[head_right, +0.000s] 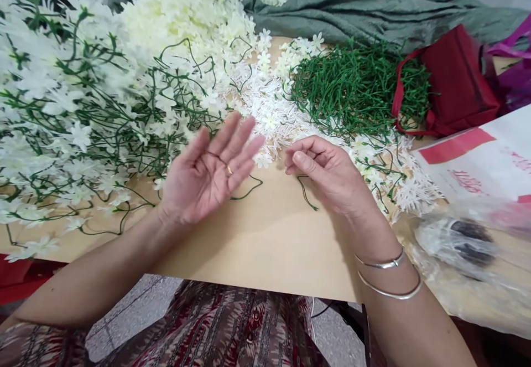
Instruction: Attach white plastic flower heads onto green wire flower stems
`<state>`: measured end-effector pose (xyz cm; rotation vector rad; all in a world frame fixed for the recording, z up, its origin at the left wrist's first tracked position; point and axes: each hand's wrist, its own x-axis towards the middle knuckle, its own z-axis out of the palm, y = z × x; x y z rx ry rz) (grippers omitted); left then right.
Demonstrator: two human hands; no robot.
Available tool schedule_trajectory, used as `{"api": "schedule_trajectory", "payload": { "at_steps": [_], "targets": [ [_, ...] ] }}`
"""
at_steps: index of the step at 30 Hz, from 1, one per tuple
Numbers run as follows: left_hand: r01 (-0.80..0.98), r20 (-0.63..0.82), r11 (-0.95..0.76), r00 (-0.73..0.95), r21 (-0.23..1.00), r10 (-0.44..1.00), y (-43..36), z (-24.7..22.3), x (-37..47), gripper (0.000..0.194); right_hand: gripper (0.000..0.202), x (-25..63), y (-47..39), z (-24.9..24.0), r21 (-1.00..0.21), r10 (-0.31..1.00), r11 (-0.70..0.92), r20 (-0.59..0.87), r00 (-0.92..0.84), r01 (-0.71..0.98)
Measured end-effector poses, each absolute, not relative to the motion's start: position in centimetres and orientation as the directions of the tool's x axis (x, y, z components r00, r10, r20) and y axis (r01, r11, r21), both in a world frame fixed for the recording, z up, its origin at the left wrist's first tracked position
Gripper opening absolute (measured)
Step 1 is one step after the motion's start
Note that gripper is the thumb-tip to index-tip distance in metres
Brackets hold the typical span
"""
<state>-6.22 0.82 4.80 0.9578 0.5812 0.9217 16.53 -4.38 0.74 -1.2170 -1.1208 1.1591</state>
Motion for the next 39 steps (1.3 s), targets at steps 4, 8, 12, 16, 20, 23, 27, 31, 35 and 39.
{"api": "schedule_trajectory", "payload": {
  "at_steps": [4,8,12,16,20,23,27,31,35,39],
  "targets": [
    [-0.339,-0.049,0.352,0.655,0.872,0.754,-0.2,3.0,-5.7,0.043,0.018,17.4,-4.9,1.7,-0.955,0.980,0.101,0.143,0.135,0.280],
    [-0.361,-0.018,0.260,0.555,0.895,0.831,-0.5,2.6,-5.8,0.035,0.011,18.7,-5.2,2.2,-0.679,0.960,0.246,0.267,-0.079,0.692],
    [-0.339,0.012,0.164,0.462,0.926,0.887,-0.6,2.5,-5.4,0.033,0.010,19.7,-4.9,1.6,-0.506,0.949,0.314,0.202,-0.244,0.803],
    [-0.323,-0.018,0.133,0.336,0.937,0.942,-0.5,2.8,-4.7,0.062,0.013,19.5,-4.7,1.3,-0.492,0.938,0.345,0.211,-0.275,0.799],
    [-0.389,-0.011,0.095,0.211,0.917,0.977,-0.1,4.8,-5.1,0.086,0.014,18.4,-4.8,1.4,-0.658,0.967,0.256,0.188,-0.174,0.709],
    [-0.528,0.072,0.015,0.145,0.849,0.987,0.4,7.1,-6.3,0.083,0.013,17.6,-5.0,1.3,-0.821,0.990,0.110,0.141,0.012,0.560],
    [-0.635,0.110,-0.025,0.095,0.772,0.989,1.2,8.5,-7.5,0.082,0.005,17.2,-5.1,1.6,-0.930,0.986,0.073,0.122,0.116,0.361],
    [-0.417,0.215,-0.082,0.284,0.905,0.934,0.6,6.5,-6.7,0.020,0.011,16.7,-5.1,2.0,-0.976,0.992,0.057,0.080,0.099,0.212],
    [-0.064,0.223,-0.223,0.526,0.973,0.821,-0.6,3.9,-5.8,0.022,0.016,15.3,-5.4,2.0,-0.990,0.993,0.075,0.085,0.081,0.124],
    [0.044,0.235,-0.312,0.561,0.949,0.793,-0.8,2.4,-5.8,0.020,0.018,14.2,-5.7,2.0,-0.995,0.995,0.081,0.084,0.059,0.058]
  ]
}}
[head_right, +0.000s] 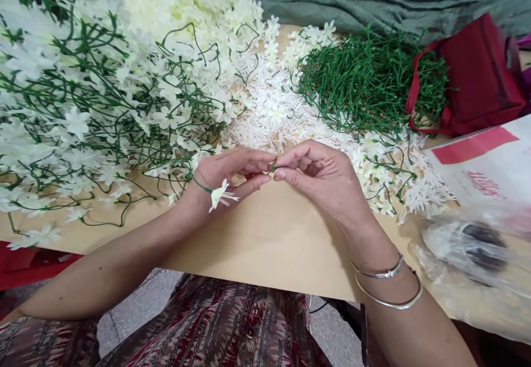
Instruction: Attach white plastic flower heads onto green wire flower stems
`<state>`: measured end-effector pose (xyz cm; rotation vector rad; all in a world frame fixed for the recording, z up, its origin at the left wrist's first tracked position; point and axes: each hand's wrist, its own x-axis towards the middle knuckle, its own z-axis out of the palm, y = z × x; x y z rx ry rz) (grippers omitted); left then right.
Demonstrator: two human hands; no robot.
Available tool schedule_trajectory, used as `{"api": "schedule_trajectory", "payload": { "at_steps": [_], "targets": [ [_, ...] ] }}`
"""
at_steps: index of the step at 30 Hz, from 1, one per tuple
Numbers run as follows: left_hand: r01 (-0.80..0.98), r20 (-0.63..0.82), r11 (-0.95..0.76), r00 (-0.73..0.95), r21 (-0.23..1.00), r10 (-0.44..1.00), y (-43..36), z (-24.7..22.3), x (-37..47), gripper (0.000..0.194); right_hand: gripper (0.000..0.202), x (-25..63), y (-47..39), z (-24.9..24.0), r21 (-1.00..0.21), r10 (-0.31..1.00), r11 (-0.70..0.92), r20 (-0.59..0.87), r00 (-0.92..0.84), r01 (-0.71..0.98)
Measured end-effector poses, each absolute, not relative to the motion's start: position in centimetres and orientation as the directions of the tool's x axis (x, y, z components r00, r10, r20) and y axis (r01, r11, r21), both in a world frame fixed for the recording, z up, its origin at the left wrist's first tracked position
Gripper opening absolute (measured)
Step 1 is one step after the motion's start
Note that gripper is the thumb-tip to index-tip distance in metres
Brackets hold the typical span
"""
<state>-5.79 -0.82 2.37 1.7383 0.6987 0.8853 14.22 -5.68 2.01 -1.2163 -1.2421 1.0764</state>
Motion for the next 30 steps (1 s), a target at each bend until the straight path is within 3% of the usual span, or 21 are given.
{"api": "schedule_trajectory", "payload": {
  "at_steps": [2,5,7,10,12,14,16,20,25,30],
  "targets": [
    [0.078,0.232,-0.322,0.539,0.944,0.810,-0.8,2.3,-5.8,0.019,0.014,13.9,-5.6,1.9,-0.991,0.992,0.090,0.098,0.085,0.095],
    [0.031,0.272,-0.314,0.425,0.949,0.863,-0.7,3.1,-5.9,0.026,0.012,13.6,-5.3,1.2,-0.937,0.972,0.176,0.214,0.096,0.303],
    [-0.077,0.386,-0.380,0.268,0.922,0.883,0.0,4.4,-6.2,0.026,0.019,13.5,-4.9,0.4,-0.838,0.955,0.248,0.295,0.022,0.485],
    [-0.251,0.660,-0.651,-0.057,0.717,0.749,1.7,7.2,-7.3,0.029,0.024,13.5,-4.3,-0.8,-0.675,0.930,0.302,0.363,-0.053,0.673],
    [-0.284,0.508,-0.541,-0.184,0.792,0.841,2.8,9.3,-8.2,0.023,0.016,13.7,-4.0,-1.3,-0.634,0.920,0.303,0.389,-0.046,0.712],
    [-0.355,0.377,-0.464,-0.289,0.812,0.880,3.3,11.0,-8.7,0.035,0.010,14.2,-3.8,-1.5,-0.643,0.919,0.284,0.394,-0.010,0.711],
    [-0.394,0.301,-0.368,-0.224,0.842,0.927,3.0,11.9,-8.7,0.026,0.008,14.9,-3.8,-1.6,-0.654,0.917,0.245,0.396,0.048,0.716],
    [-0.427,0.221,-0.206,-0.014,0.881,0.975,1.2,10.1,-6.8,0.028,0.007,16.1,-3.7,-1.4,-0.677,0.874,0.162,0.436,0.214,0.718],
    [-0.283,0.032,0.036,0.232,0.959,0.972,-0.2,3.9,-3.4,0.029,0.003,16.4,-3.3,-1.4,-0.843,0.855,0.176,0.387,0.346,0.508],
    [-0.277,0.100,-0.042,0.198,0.960,0.975,0.8,1.5,-2.4,0.033,0.014,16.7,-2.5,-1.8,-0.917,0.848,0.271,0.371,0.379,0.292]
  ]
}}
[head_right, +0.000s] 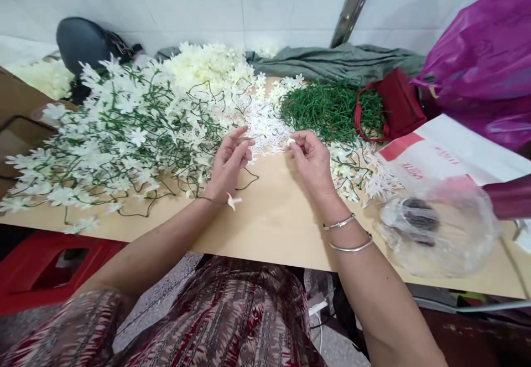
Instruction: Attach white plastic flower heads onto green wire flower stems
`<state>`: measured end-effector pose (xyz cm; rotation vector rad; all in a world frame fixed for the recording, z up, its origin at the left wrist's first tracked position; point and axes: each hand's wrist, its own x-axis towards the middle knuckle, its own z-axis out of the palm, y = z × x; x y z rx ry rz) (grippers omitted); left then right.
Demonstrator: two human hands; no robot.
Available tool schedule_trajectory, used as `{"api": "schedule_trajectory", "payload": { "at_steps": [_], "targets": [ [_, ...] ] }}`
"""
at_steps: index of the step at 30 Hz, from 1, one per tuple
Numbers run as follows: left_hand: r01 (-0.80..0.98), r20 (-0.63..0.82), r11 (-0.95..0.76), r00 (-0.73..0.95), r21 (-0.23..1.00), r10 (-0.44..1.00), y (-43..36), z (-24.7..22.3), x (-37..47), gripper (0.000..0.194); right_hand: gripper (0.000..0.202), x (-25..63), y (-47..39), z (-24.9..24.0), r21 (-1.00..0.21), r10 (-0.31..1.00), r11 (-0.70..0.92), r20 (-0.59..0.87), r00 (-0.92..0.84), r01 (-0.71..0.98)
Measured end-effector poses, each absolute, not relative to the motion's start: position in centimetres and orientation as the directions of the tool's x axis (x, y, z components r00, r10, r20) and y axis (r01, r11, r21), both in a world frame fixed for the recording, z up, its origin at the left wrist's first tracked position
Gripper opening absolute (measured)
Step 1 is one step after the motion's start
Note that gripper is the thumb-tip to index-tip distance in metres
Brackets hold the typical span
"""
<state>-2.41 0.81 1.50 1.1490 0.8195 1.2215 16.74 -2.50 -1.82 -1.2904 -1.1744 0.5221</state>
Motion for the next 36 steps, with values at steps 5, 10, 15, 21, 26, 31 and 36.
{"api": "schedule_trajectory", "payload": {
  "at_steps": [5,10,15,21,26,31,36],
  "targets": [
    [-0.335,0.247,-0.187,0.147,0.923,0.958,1.8,2.2,-3.1,0.050,0.018,17.1,-2.3,-1.8,-0.939,0.914,0.271,0.320,0.248,0.212],
    [-0.101,0.473,-0.462,0.218,0.881,0.854,0.9,1.3,-2.8,0.050,0.027,16.5,-2.4,-1.2,-0.946,0.934,0.286,0.311,0.176,0.154],
    [0.116,0.557,-0.640,0.392,0.760,0.732,0.9,0.5,-2.3,0.033,0.033,16.1,-2.6,-0.8,-0.965,0.962,0.249,0.257,0.092,0.086],
    [0.134,0.557,-0.703,0.517,0.698,0.651,1.5,0.1,-2.5,0.023,0.034,16.2,-2.7,-0.9,-0.983,0.985,0.170,0.169,0.029,-0.062],
    [0.120,0.541,-0.669,0.492,0.734,0.682,1.5,-0.4,-2.2,0.018,0.033,16.6,-2.8,-1.1,-0.989,0.991,0.127,0.123,0.048,-0.080],
    [0.161,0.549,-0.630,0.361,0.760,0.754,1.7,-0.8,-2.0,0.020,0.031,16.9,-2.9,-1.1,-0.987,0.994,0.093,0.085,0.061,-0.133],
    [0.151,0.500,-0.575,0.352,0.804,0.791,1.6,-1.0,-2.0,0.020,0.034,17.3,-2.9,-1.1,-0.986,0.987,0.099,0.081,0.138,-0.132]
  ]
}}
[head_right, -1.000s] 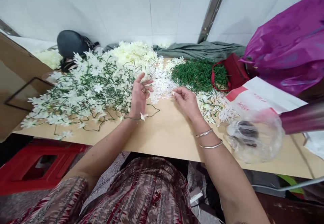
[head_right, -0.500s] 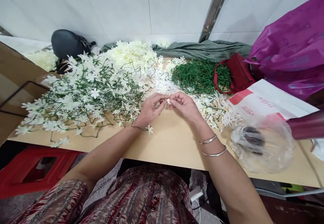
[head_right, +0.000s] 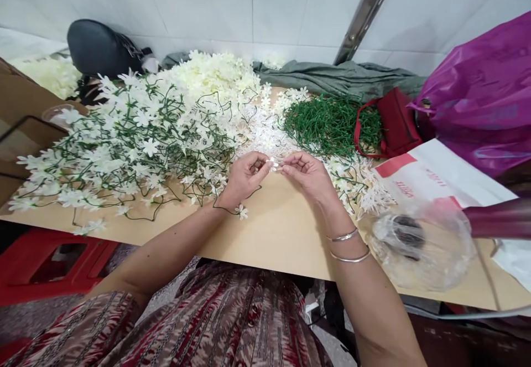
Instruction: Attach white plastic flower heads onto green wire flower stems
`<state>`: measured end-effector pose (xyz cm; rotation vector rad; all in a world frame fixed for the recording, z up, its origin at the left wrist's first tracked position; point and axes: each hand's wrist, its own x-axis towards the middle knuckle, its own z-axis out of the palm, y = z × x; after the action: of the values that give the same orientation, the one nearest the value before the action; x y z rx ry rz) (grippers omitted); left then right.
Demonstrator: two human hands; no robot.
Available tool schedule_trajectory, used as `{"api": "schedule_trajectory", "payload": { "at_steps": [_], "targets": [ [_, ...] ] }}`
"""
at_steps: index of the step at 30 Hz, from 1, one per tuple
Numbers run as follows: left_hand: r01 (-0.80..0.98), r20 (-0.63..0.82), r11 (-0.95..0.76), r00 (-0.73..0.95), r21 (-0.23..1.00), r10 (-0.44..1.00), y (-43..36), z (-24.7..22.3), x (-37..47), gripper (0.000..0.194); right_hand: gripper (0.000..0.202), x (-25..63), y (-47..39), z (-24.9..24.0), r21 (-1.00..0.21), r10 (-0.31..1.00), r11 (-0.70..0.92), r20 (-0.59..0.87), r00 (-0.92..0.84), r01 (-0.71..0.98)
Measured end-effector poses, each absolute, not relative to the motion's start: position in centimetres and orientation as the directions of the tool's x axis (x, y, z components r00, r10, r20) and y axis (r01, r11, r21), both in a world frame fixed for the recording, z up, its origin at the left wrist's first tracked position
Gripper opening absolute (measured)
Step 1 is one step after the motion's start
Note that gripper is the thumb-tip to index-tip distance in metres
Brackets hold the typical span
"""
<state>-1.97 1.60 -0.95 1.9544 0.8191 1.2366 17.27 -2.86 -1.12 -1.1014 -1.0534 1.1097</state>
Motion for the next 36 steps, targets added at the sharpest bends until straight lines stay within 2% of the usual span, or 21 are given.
{"api": "schedule_trajectory", "payload": {
  "at_steps": [5,10,14,18,21,25,29,31,36],
  "targets": [
    [0.074,0.339,-0.387,0.349,0.919,0.874,1.6,-1.4,-1.9,0.024,0.037,17.6,-2.9,-1.3,-0.994,0.978,0.079,0.063,0.199,-0.075],
    [0.064,0.406,-0.434,0.253,0.899,0.878,1.7,-1.1,-2.1,0.019,0.035,17.7,-3.3,-0.9,-0.996,0.954,0.092,0.089,0.287,0.003],
    [-0.024,0.309,-0.313,0.251,0.949,0.917,1.6,-1.0,-2.2,0.024,0.030,17.3,-3.8,-0.2,-0.989,0.939,0.111,0.138,0.315,0.100],
    [-0.052,0.161,-0.152,0.292,0.987,0.943,1.7,-1.1,-1.9,0.027,0.030,16.4,-4.1,0.5,-0.993,0.927,0.092,0.110,0.359,0.068],
    [-0.070,0.126,-0.109,0.322,0.992,0.938,1.7,-1.0,-1.6,0.027,0.027,15.6,-4.2,1.0,-0.993,0.903,0.106,0.116,0.414,0.046],
    [-0.062,0.140,-0.126,0.333,0.990,0.933,1.8,-1.0,-1.6,0.027,0.016,14.7,-4.5,1.6,-0.980,0.867,0.180,0.200,0.457,0.088],
    [0.029,0.317,-0.338,0.274,0.941,0.908,2.1,-0.8,-1.8,0.016,0.010,14.1,-4.8,1.7,-0.945,0.857,0.282,0.326,0.400,0.165],
    [0.055,0.362,-0.388,0.259,0.920,0.895,2.2,-0.6,-1.9,0.015,0.012,14.0,-4.9,1.6,-0.914,0.836,0.333,0.400,0.376,0.231],
    [-0.064,0.162,-0.149,0.363,0.987,0.918,1.4,-0.4,-1.6,0.023,0.011,13.8,-4.8,1.3,-0.827,0.807,0.343,0.502,0.311,0.446]
  ]
}}
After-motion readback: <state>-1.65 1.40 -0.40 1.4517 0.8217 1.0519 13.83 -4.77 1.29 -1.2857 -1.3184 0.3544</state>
